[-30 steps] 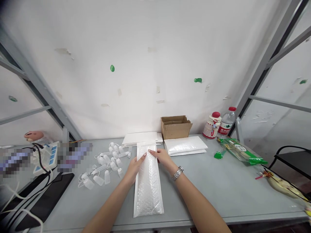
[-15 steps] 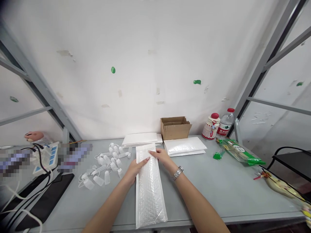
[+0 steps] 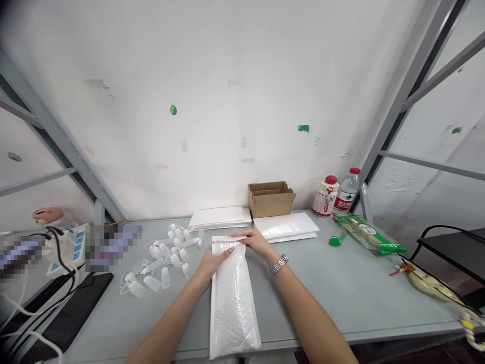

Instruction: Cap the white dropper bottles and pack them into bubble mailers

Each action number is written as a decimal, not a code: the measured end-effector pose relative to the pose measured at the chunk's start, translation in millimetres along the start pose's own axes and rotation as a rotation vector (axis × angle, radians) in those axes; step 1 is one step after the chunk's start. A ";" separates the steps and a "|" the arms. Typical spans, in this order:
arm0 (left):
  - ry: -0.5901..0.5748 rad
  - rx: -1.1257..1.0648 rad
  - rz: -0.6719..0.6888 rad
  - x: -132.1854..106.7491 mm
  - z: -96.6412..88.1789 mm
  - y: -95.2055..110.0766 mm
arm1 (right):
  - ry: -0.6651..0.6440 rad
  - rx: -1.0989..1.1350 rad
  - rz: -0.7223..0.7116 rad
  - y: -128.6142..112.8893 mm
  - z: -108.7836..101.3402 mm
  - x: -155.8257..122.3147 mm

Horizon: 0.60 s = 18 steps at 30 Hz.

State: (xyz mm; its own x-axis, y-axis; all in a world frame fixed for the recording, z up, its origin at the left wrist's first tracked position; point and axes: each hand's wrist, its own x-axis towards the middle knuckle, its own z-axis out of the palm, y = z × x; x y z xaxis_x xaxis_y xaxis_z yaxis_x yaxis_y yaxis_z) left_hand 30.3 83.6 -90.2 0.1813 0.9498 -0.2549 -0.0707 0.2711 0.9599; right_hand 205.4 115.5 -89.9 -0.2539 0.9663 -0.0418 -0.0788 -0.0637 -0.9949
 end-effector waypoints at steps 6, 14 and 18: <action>-0.130 0.017 -0.013 -4.3 -2.5 1.1 | -0.050 -0.022 0.004 -8.9 -4.9 -5.5; -0.082 -0.069 -0.062 -3.4 -0.5 3.8 | 0.129 -0.019 -0.024 9.8 9.0 3.7; -0.033 -0.067 -0.092 -4.3 0.2 4.4 | 0.241 0.127 0.016 18.3 23.4 3.1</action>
State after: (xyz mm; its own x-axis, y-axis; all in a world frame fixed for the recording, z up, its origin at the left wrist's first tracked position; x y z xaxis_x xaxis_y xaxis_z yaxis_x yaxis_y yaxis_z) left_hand 29.4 80.7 -84.9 0.2220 0.9151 -0.3366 -0.1174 0.3678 0.9225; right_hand 180.6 111.5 -106.0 -0.0204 0.9954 -0.0933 -0.2005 -0.0955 -0.9750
